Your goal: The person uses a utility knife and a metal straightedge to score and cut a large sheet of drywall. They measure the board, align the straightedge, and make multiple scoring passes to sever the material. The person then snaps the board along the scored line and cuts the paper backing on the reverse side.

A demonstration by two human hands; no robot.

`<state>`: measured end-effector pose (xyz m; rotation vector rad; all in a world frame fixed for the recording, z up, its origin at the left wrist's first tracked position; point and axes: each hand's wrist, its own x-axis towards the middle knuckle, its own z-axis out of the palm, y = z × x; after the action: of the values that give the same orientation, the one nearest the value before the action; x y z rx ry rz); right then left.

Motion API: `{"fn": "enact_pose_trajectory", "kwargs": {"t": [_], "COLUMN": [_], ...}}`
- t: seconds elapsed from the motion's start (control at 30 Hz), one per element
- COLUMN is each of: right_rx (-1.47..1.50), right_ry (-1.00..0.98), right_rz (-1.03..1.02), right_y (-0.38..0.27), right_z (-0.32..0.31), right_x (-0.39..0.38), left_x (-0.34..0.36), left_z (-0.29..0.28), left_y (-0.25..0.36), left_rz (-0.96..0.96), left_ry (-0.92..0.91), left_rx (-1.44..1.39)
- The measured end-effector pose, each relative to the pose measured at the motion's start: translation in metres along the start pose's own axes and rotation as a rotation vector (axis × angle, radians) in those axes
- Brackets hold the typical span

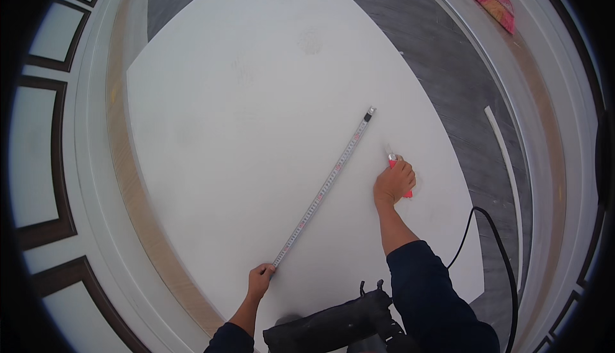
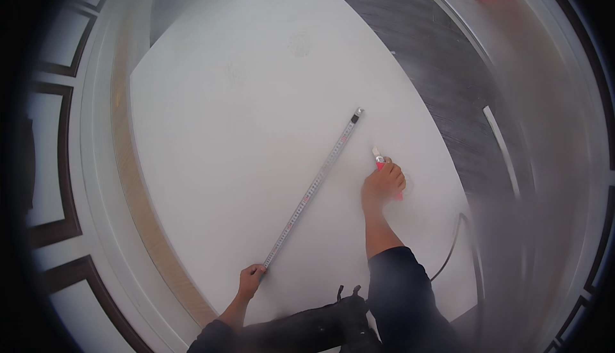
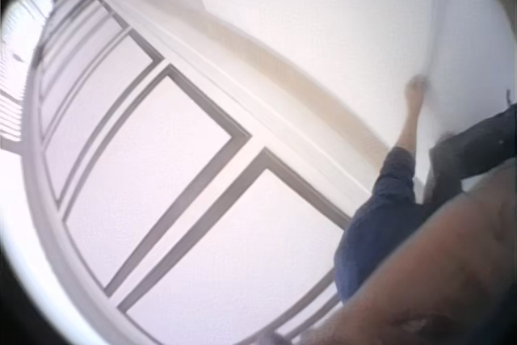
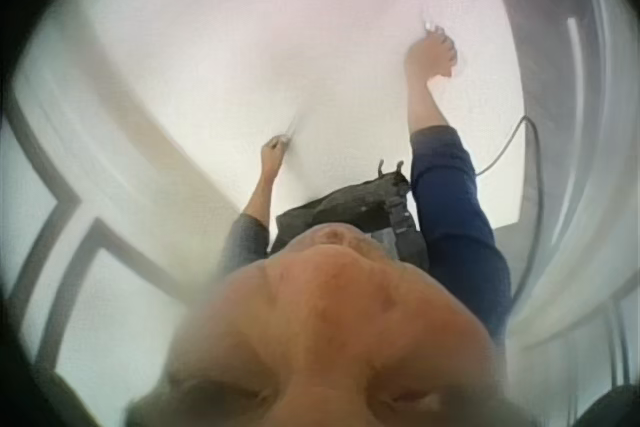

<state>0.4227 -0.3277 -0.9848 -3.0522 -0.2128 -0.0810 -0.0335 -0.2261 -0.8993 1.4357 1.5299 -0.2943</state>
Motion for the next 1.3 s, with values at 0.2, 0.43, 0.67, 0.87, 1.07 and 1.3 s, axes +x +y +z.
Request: {"fn": "enact_pose_trajectory", "kwargs": {"t": [0.2, 0.43, 0.67, 0.87, 1.07, 1.3], "right_rx": [-0.002, 0.041, 0.064, 0.065, 0.089, 0.079], "right_ry": [0.061, 0.121, 0.1, 0.046, 0.048, 0.105], "right_rz": [0.014, -0.049, -0.03, 0.006, -0.022, -0.052], "right_y": [0.001, -0.008, -0.006, -0.009, -0.016, -0.016], "right_z": [0.001, -0.007, -0.003, 0.0, -0.007, -0.005], "right_x": [0.011, 0.011, 0.014, 0.009, 0.013, 0.019], "left_x": [0.166, 0.335, 0.373, 0.379, 0.37, 0.368], "left_z": [-0.07, -0.15, -0.16, -0.168, -0.169, -0.167], "left_y": [0.182, 0.353, 0.403, 0.385, 0.37, 0.372], "left_rz": [0.345, 0.457, 0.441, 0.463, 0.53, 0.513], "left_ry": [0.182, 0.389, 0.401, 0.395, 0.496, 0.466], "left_rx": [0.111, 0.498, 0.672, 0.672, 0.7, 0.74]}}
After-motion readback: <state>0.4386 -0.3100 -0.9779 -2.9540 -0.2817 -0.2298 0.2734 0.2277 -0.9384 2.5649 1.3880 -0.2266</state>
